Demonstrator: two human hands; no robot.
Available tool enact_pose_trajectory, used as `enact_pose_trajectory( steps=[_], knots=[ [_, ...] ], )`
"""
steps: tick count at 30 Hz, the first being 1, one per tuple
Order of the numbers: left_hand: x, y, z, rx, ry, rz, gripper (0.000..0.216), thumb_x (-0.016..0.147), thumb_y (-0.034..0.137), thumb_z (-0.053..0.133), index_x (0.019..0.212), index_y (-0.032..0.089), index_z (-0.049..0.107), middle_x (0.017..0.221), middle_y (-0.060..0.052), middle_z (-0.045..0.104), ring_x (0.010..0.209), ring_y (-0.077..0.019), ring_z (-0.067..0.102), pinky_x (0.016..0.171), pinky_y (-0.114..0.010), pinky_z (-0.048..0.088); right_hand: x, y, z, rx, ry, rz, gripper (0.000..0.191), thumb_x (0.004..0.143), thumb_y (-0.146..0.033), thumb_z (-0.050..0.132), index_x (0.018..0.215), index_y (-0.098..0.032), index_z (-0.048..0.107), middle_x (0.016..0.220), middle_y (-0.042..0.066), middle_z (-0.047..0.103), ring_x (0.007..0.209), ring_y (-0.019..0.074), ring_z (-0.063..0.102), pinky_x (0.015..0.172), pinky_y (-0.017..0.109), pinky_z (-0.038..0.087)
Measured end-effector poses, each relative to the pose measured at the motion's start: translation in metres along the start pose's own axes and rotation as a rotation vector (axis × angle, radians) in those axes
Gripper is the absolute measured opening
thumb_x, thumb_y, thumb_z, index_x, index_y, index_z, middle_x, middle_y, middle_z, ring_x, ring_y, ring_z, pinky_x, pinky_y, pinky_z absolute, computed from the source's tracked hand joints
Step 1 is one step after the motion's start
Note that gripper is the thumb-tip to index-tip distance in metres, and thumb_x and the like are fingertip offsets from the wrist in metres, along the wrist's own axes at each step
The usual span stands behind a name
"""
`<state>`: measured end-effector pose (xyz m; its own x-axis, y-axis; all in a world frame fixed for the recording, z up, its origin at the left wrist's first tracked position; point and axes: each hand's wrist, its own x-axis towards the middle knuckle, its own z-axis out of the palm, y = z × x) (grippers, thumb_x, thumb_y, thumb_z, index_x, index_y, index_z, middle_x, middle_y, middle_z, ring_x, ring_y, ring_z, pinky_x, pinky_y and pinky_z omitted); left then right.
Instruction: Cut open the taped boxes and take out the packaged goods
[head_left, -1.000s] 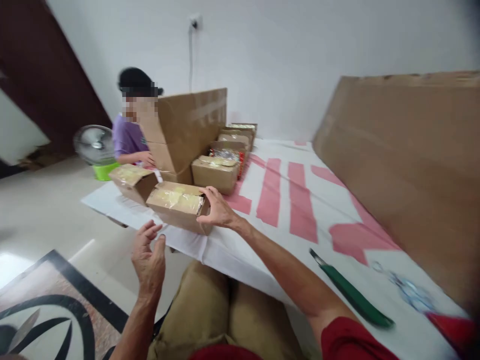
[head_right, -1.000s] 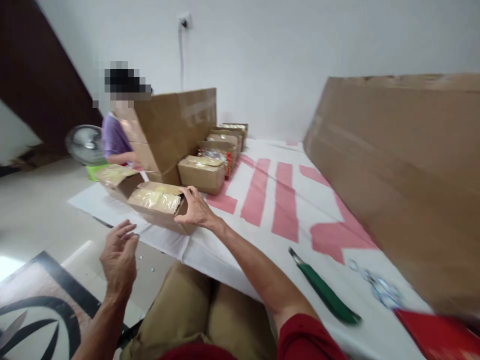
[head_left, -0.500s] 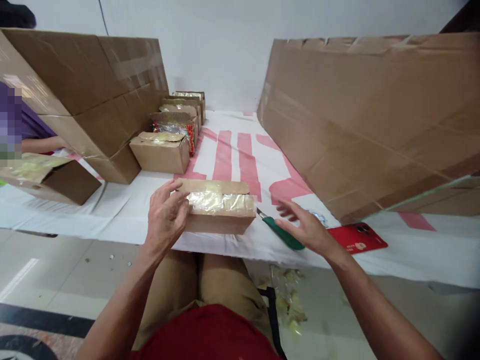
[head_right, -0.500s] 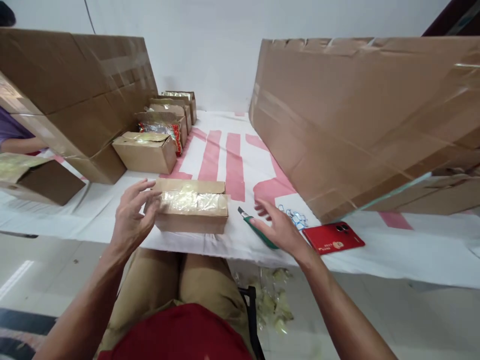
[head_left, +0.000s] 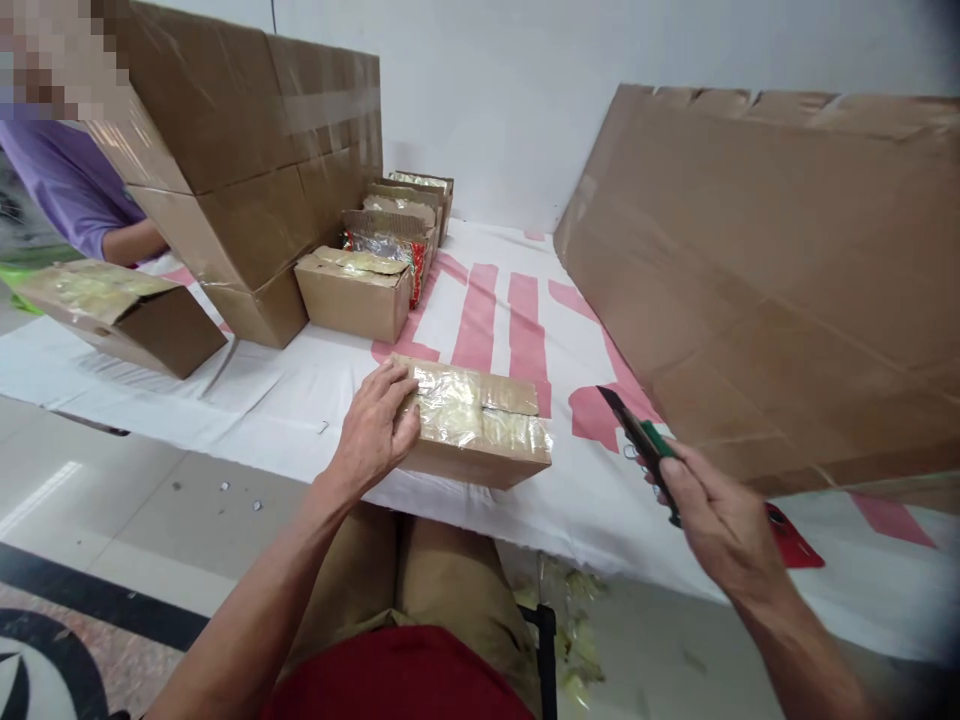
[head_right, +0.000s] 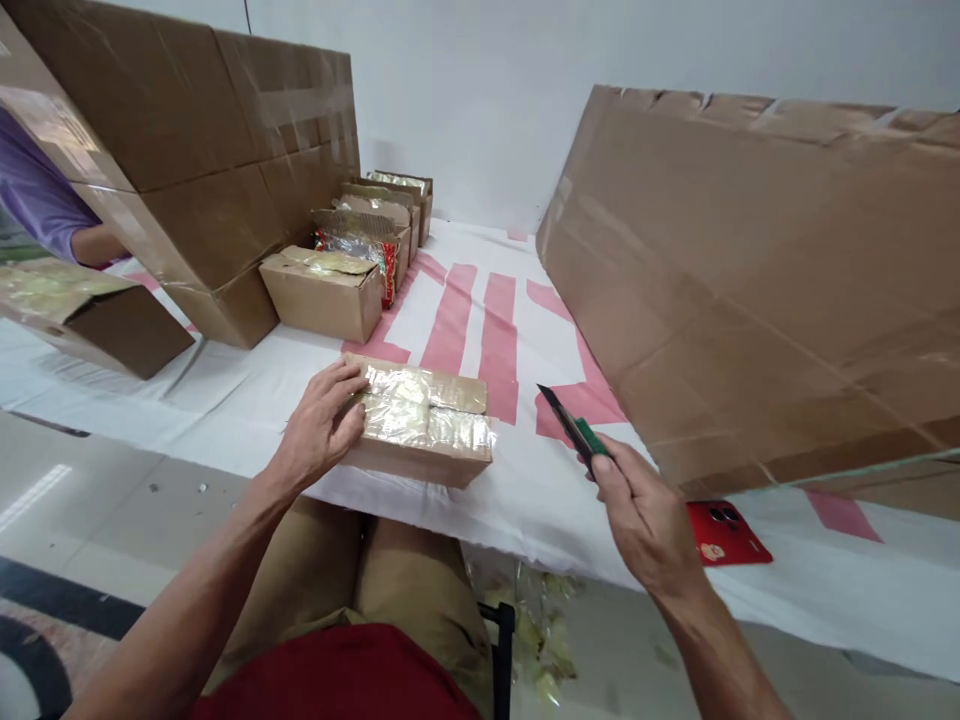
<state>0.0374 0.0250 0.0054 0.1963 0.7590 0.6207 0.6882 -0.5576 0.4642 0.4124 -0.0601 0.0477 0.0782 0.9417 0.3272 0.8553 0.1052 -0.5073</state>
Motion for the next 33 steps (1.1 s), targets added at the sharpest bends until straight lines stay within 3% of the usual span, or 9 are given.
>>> enact_pose_trajectory(
  steps=[3, 6, 9, 12, 18, 22, 26, 29, 33],
  knots=[
    [0.000, -0.002, 0.004, -0.023, 0.031, -0.004, 0.040, 0.090, 0.017, 0.053, 0.129, 0.015, 0.063, 0.139, -0.016, 0.066, 0.142, -0.0319, 0.053, 0.120, -0.056, 0.044, 0.027, -0.062, -0.016, -0.032, -0.141, -0.227, 0.037, 0.103, -0.047, 0.047, 0.117, -0.026, 0.074, 0.099, 0.005, 0.079, 0.082, 0.0240, 0.073, 0.070, 0.033, 0.055],
    [0.000, -0.003, 0.006, -0.040, 0.053, 0.013, 0.045, 0.090, 0.017, 0.053, 0.135, 0.013, 0.059, 0.140, -0.018, 0.064, 0.142, -0.0323, 0.053, 0.120, -0.056, 0.044, 0.056, -0.115, 0.001, -0.117, -0.303, -0.407, 0.037, 0.105, -0.039, 0.042, 0.109, -0.024, 0.076, 0.097, 0.005, 0.080, 0.083, 0.0232, 0.072, 0.070, 0.032, 0.052],
    [-0.001, -0.004, 0.008, -0.043, 0.061, 0.019, 0.046, 0.090, 0.018, 0.052, 0.136, 0.012, 0.057, 0.141, -0.019, 0.063, 0.142, -0.0322, 0.053, 0.120, -0.056, 0.044, 0.081, -0.144, 0.026, -0.251, -0.406, -0.471, 0.036, 0.104, -0.035, 0.043, 0.104, -0.023, 0.077, 0.095, 0.005, 0.079, 0.083, 0.0225, 0.071, 0.070, 0.031, 0.049],
    [-0.002, -0.004, 0.009, -0.056, 0.064, 0.003, 0.048, 0.090, 0.017, 0.053, 0.138, 0.013, 0.056, 0.143, -0.019, 0.063, 0.143, -0.0319, 0.052, 0.120, -0.055, 0.044, 0.097, -0.154, 0.041, -0.410, -0.503, -0.491, 0.031, 0.103, -0.032, 0.047, 0.105, -0.023, 0.076, 0.093, 0.005, 0.078, 0.080, 0.0215, 0.070, 0.067, 0.030, 0.044],
    [-0.004, -0.006, 0.010, -0.058, 0.075, 0.002, 0.049, 0.089, 0.017, 0.053, 0.137, 0.013, 0.058, 0.142, -0.018, 0.063, 0.142, -0.0315, 0.052, 0.120, -0.056, 0.044, 0.099, -0.163, 0.040, -0.728, -0.582, -0.540, 0.031, 0.106, -0.034, 0.047, 0.114, -0.018, 0.071, 0.097, 0.010, 0.076, 0.081, 0.0239, 0.069, 0.059, 0.031, 0.033],
    [-0.003, -0.007, 0.009, -0.019, 0.052, 0.010, 0.048, 0.089, 0.018, 0.053, 0.136, 0.011, 0.060, 0.142, -0.019, 0.064, 0.141, -0.0317, 0.054, 0.120, -0.056, 0.044, 0.099, -0.167, 0.035, -0.787, -0.607, -0.564, 0.030, 0.107, -0.034, 0.046, 0.119, -0.019, 0.069, 0.095, 0.010, 0.076, 0.078, 0.0243, 0.070, 0.058, 0.031, 0.031],
    [-0.004, -0.007, 0.006, 0.021, 0.041, 0.001, 0.046, 0.090, 0.019, 0.051, 0.133, 0.010, 0.062, 0.141, -0.019, 0.065, 0.141, -0.0318, 0.055, 0.119, -0.056, 0.046, 0.103, -0.152, 0.030, -0.821, -0.699, -0.534, 0.028, 0.103, -0.025, 0.050, 0.093, -0.018, 0.075, 0.084, 0.011, 0.076, 0.072, 0.0252, 0.070, 0.057, 0.031, 0.034],
    [-0.005, -0.008, 0.005, 0.033, 0.034, -0.006, 0.045, 0.092, 0.022, 0.050, 0.134, 0.011, 0.062, 0.141, -0.018, 0.065, 0.141, -0.0316, 0.055, 0.119, -0.057, 0.046, 0.101, -0.120, 0.011, -0.631, -0.649, -0.476, 0.030, 0.101, -0.030, 0.050, 0.091, -0.021, 0.077, 0.086, 0.008, 0.078, 0.074, 0.0248, 0.071, 0.060, 0.032, 0.041],
    [-0.003, -0.009, 0.003, 0.022, 0.005, -0.004, 0.040, 0.094, 0.027, 0.051, 0.130, 0.015, 0.064, 0.142, -0.016, 0.064, 0.142, -0.0304, 0.053, 0.121, -0.057, 0.044, 0.076, -0.061, -0.030, -0.235, -0.388, -0.301, 0.043, 0.103, -0.045, 0.042, 0.112, -0.024, 0.078, 0.097, 0.006, 0.081, 0.079, 0.0247, 0.072, 0.066, 0.034, 0.051]
  ],
)
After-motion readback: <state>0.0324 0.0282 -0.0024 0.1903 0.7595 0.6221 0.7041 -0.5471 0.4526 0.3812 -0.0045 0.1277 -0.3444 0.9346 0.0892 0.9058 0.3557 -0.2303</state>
